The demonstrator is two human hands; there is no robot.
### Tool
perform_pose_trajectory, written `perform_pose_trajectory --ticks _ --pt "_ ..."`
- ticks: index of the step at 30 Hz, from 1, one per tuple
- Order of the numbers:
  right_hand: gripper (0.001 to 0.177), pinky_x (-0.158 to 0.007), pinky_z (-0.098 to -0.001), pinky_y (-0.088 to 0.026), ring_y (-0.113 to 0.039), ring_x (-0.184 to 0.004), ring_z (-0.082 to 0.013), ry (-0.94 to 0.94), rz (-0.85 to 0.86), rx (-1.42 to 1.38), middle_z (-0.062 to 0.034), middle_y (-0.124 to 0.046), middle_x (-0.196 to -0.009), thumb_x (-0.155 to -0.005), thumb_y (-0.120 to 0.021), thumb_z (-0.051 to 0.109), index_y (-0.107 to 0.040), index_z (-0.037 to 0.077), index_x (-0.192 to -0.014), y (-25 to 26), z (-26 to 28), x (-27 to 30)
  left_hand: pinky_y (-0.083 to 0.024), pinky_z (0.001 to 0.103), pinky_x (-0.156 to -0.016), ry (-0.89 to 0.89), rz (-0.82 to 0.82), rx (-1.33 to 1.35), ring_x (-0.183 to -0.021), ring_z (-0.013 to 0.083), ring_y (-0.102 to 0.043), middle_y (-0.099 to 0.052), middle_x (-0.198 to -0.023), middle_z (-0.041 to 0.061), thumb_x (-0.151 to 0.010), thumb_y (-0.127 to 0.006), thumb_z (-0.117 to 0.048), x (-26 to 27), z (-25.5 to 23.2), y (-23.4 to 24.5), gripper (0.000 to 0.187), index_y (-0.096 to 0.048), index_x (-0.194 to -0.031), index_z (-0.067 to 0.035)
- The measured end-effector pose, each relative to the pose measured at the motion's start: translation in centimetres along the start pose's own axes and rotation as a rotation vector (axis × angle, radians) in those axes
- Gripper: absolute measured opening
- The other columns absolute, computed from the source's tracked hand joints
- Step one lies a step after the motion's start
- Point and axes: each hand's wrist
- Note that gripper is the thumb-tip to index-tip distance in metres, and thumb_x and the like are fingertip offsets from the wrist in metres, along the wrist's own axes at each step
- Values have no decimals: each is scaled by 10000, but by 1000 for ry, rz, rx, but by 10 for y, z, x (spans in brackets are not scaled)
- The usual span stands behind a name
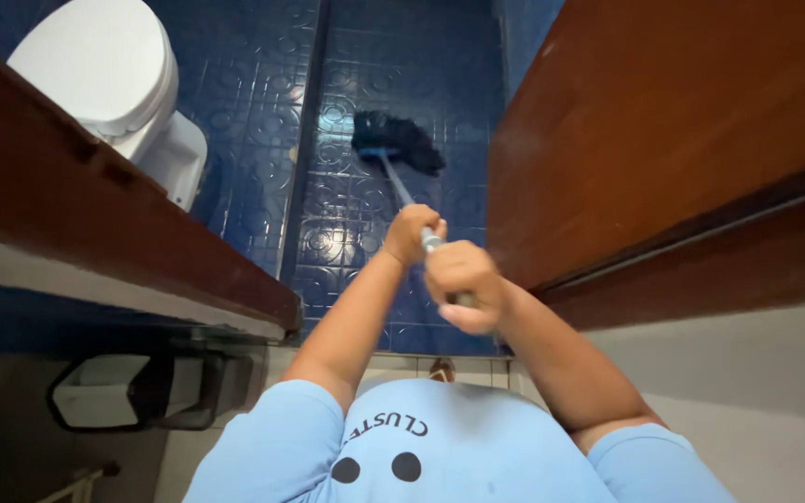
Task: Mopping the blue tiled floor in a bathroom.
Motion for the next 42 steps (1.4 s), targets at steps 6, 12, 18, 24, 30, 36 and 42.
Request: perform_pose_trajectory --ticks 6,12,18,24,30,36,42 --pt "140 -634 -403 -453 -565 -675 -295 -99 108 73 -76 -574 -700 -722 -658 174 -556 81 -698 -74 -42 21 -514 440 -660 70 105 0 -712 354 -635 -618 -684 135 -708 -707 -118 58 62 15 137 -598 -634 -81" --pt "267 -607 -384 -434 -573 -607 -248 78 34 -193 -55 -568 -673 -869 -641 196 -514 85 -662 -44 87 -45 -493 458 -668 48 79 -19 -708 366 -623 -605 -672 136 -770 -737 -147 24 -100 86 234 -577 -610 -85" --pt "259 -583 -374 -435 -575 -588 -236 153 103 -237 -44 -555 -656 -863 -614 197 -511 94 -649 -56 71 -64 -470 453 -617 -60 -32 -85 -600 342 -593 -572 -592 106 -781 -725 -153 40 -78 101 300 -533 -554 -108" --pt "151 -664 -386 -452 -573 -661 -267 -69 83 -29 -71 -573 -694 -754 -650 177 -562 76 -685 -118 -32 -27 -477 468 -653 51 59 -103 -683 379 -599 -586 -666 135 -800 -733 -149 82 52 99 261 -548 -626 -88" --pt "140 -786 -401 -474 -584 -760 -275 -115 256 -49 -66 -598 -754 -739 -697 138 -574 72 -726 -113 22 -31 -526 468 -744 19 21 -140 -710 374 -622 -613 -659 132 -742 -734 -153 110 13 95 232 -563 -602 -80" --pt "185 -723 -384 -514 -654 -692 -248 24 275 -305 -53 -628 -756 -893 -665 179 -636 51 -763 -79 111 -57 -493 442 -651 56 10 -69 -639 332 -628 -618 -630 101 -770 -721 -139 82 -132 125 241 -568 -585 -111" --pt "257 -740 -373 -548 -689 -742 -271 74 49 -293 -83 -678 -793 -919 -616 251 -619 64 -744 -111 86 -49 -465 434 -590 -156 -100 -80 -559 322 -579 -551 -562 107 -741 -726 -111 86 -84 120 277 -521 -554 -108"
Point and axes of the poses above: each hand's wrist, its own x-axis away from the middle knuckle, its own y-axis out of the back of the hand, z = x × y
